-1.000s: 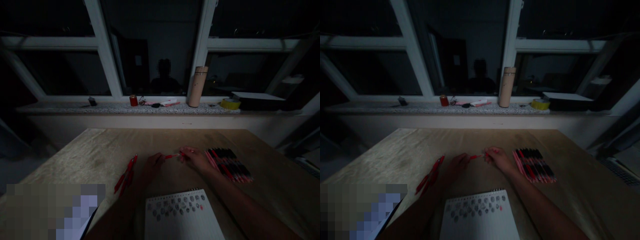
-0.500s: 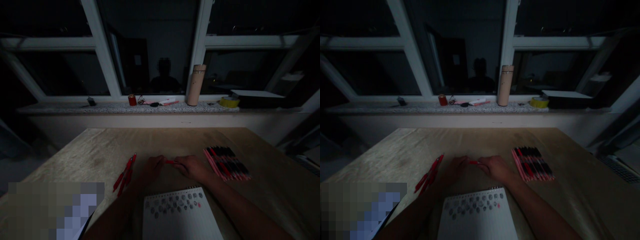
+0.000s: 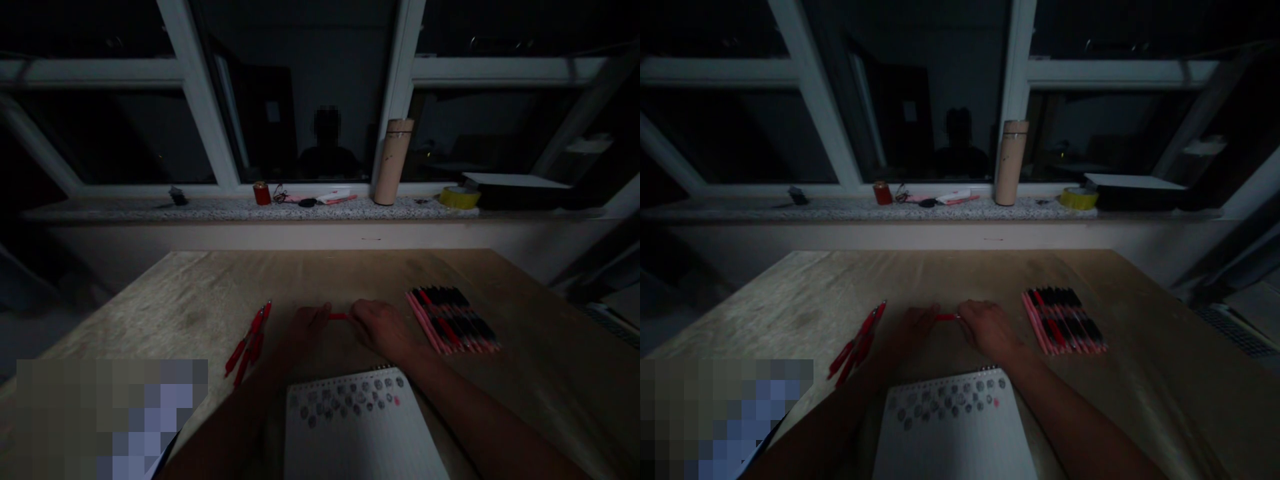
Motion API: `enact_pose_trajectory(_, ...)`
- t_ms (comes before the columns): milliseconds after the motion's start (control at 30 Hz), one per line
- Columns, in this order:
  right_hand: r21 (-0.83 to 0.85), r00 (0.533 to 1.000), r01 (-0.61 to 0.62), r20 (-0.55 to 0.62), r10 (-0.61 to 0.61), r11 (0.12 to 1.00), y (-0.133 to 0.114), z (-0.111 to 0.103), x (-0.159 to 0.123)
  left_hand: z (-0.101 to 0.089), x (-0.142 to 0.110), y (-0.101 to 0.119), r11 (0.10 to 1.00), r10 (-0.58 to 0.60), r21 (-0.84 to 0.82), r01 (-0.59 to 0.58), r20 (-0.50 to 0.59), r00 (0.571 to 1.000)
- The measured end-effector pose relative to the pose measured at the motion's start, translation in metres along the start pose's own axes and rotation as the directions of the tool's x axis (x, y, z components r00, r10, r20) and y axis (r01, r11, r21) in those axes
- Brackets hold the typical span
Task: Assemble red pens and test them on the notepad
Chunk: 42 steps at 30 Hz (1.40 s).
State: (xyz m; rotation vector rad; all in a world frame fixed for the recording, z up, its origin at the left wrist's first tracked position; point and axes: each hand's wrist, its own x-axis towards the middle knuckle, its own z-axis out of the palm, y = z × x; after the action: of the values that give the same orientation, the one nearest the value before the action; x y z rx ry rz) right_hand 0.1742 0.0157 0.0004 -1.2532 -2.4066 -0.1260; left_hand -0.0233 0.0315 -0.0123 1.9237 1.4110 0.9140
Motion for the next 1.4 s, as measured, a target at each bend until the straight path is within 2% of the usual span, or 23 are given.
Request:
enact_pose_trajectory(100, 0.008, 0.999, -0.033, 0.024, 0.033, 0.999, -0.004, 0.000, 0.001, 0.001, 0.000, 0.001, 1.000, -0.029, -0.006, 0.028, -0.019, 0.999)
enact_pose_trajectory(300, 0.012, 0.997, 0.058, -0.044, -0.057, 0.998, -0.006, -0.003, 0.002, -0.002, -0.001, 0.006, 0.998, -0.065, 0.003, 0.065, -0.008, 0.998)
enact_pose_trajectory(467, 0.075, 1.000, -0.011, 0.025, 0.010, 0.997, -0.004, -0.001, -0.001, -0.003, -0.003, 0.012, 0.998, -0.064, 0.022, 0.063, 0.013, 0.998)
enact_pose_trajectory(533, 0.085, 1.000, -0.020, 0.017, 0.019, 0.996, -0.005, -0.001, 0.000, -0.003, -0.003, 0.012, 0.997, -0.069, 0.026, 0.069, 0.010, 0.998)
enact_pose_trajectory(733, 0.014, 0.998, 0.053, -0.041, -0.053, 0.998, -0.006, 0.000, 0.002, -0.002, -0.003, 0.008, 0.998, -0.054, 0.009, 0.054, -0.024, 0.998)
enact_pose_trajectory(900, 0.124, 0.998, 0.043, -0.054, -0.036, 0.991, -0.003, 0.005, -0.001, -0.002, -0.001, 0.007, 0.996, -0.077, -0.037, 0.077, 0.003, 0.997)
enact_pose_trajectory(1167, 0.188, 0.999, 0.036, -0.030, -0.031, 0.981, 0.000, 0.008, -0.001, -0.004, -0.004, 0.010, 0.995, 0.027, -0.096, -0.023, 0.043, 0.999)
enact_pose_trajectory(1400, 0.200, 0.993, 0.085, -0.095, -0.067, 0.976, 0.000, 0.007, 0.000, -0.003, -0.003, 0.007, 0.999, -0.043, -0.004, 0.043, -0.023, 0.999)
